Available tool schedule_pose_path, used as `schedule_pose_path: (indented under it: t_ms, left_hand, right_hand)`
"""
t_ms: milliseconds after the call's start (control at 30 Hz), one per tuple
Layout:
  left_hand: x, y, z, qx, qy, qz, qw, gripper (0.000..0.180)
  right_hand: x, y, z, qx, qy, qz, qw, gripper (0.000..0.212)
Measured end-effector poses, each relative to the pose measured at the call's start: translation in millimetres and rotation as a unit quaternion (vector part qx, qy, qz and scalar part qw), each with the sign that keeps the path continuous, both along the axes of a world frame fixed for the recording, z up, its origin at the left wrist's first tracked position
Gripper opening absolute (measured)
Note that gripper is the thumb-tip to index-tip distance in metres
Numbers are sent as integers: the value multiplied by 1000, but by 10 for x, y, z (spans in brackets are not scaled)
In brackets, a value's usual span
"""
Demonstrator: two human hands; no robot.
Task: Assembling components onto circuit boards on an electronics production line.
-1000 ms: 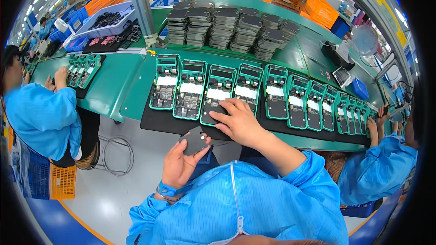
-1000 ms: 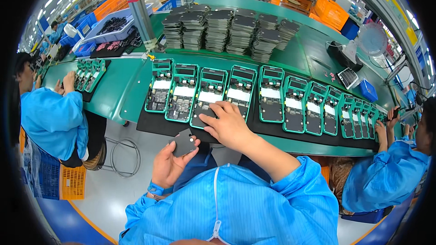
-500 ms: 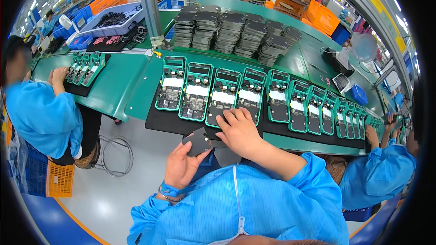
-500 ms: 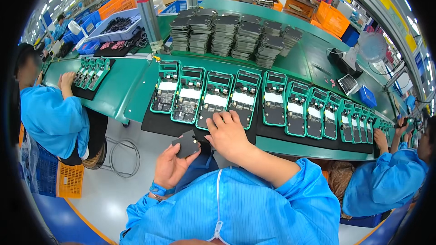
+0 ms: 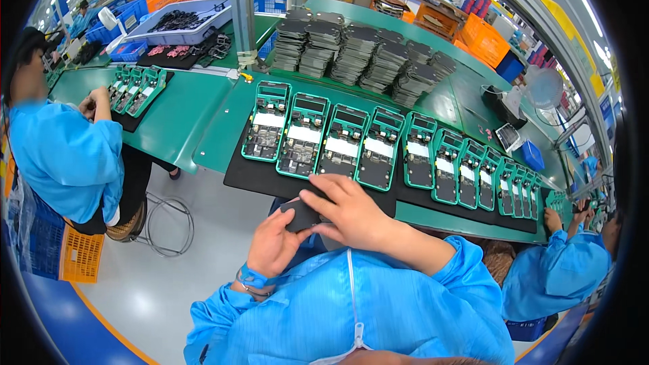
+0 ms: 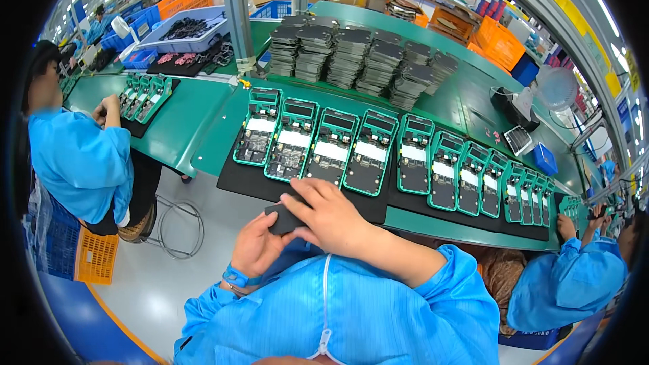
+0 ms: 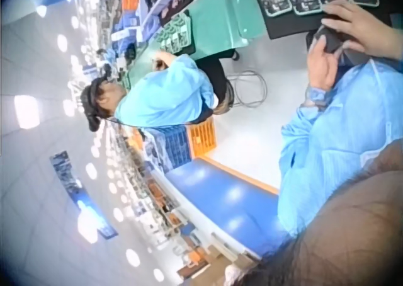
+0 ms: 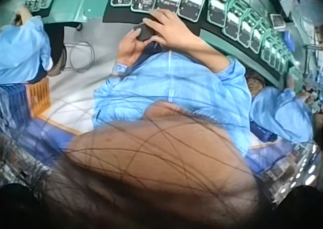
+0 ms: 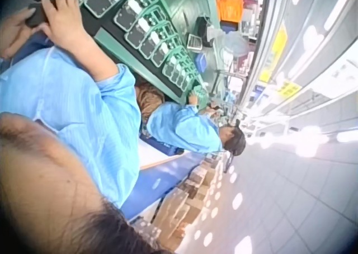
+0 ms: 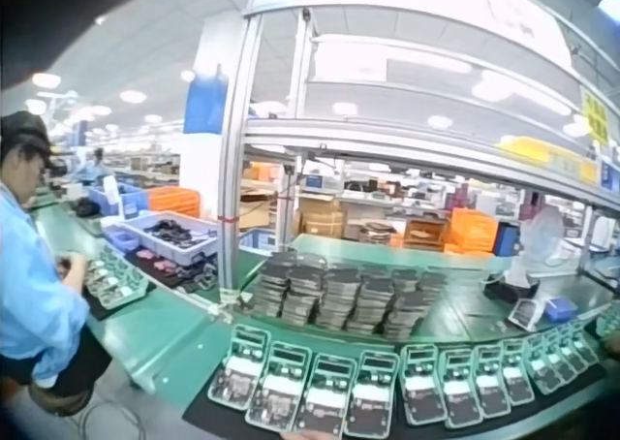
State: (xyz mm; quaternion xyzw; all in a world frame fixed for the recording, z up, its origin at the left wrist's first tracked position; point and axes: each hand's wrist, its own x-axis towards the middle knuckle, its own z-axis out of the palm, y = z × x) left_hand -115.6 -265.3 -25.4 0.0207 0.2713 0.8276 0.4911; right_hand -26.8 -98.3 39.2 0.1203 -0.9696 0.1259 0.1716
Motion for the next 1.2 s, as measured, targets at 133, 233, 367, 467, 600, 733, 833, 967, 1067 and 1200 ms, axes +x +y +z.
schedule_pose_path:
  t_ms: [133, 233, 367, 467, 600, 733, 833, 967, 1067, 1200]
  left_hand:
    - [-48, -1, -2, 32, 12, -39, 999, 34]
    - [-148, -28, 11, 52, 26, -34, 998, 38]
    - [-149, -93, 62, -24, 73, 33, 996, 41]
    - [-134, -92, 38, -57, 97, 57, 992, 40]
    - [-171, -111, -21, -84, 128, 84, 985, 36]
    - [-171, -89, -39, -106, 189, 144, 966, 31]
    - [-150, -51, -18, -122, 244, 170, 947, 28]
    - [-121, -15, 51, -140, 343, 181, 911, 24]
    - [-117, -43, 28, -164, 391, 194, 884, 22]
    - [-136, -119, -68, -179, 415, 189, 872, 20]
  right_hand:
    - [-63, 53, -109, -44, -60, 64, 995, 59]
    - [-223, 159, -167, -31, 6, 13, 999, 49]
    - [-477, 241, -246, -17, 38, -103, 994, 42]
    - [-603, 262, -285, -7, 35, -107, 994, 40]
    - [-681, 316, -368, 17, 11, -97, 995, 39]
    - [-646, 289, -336, 55, 12, -100, 993, 44]
    - [-628, 254, -334, 72, 2, -108, 992, 53]
    - [-525, 113, -323, 108, -16, -103, 989, 65]
    - [-394, 96, -302, 90, -20, -82, 992, 64]
    - [-237, 396, -101, -16, -39, 11, 999, 45]
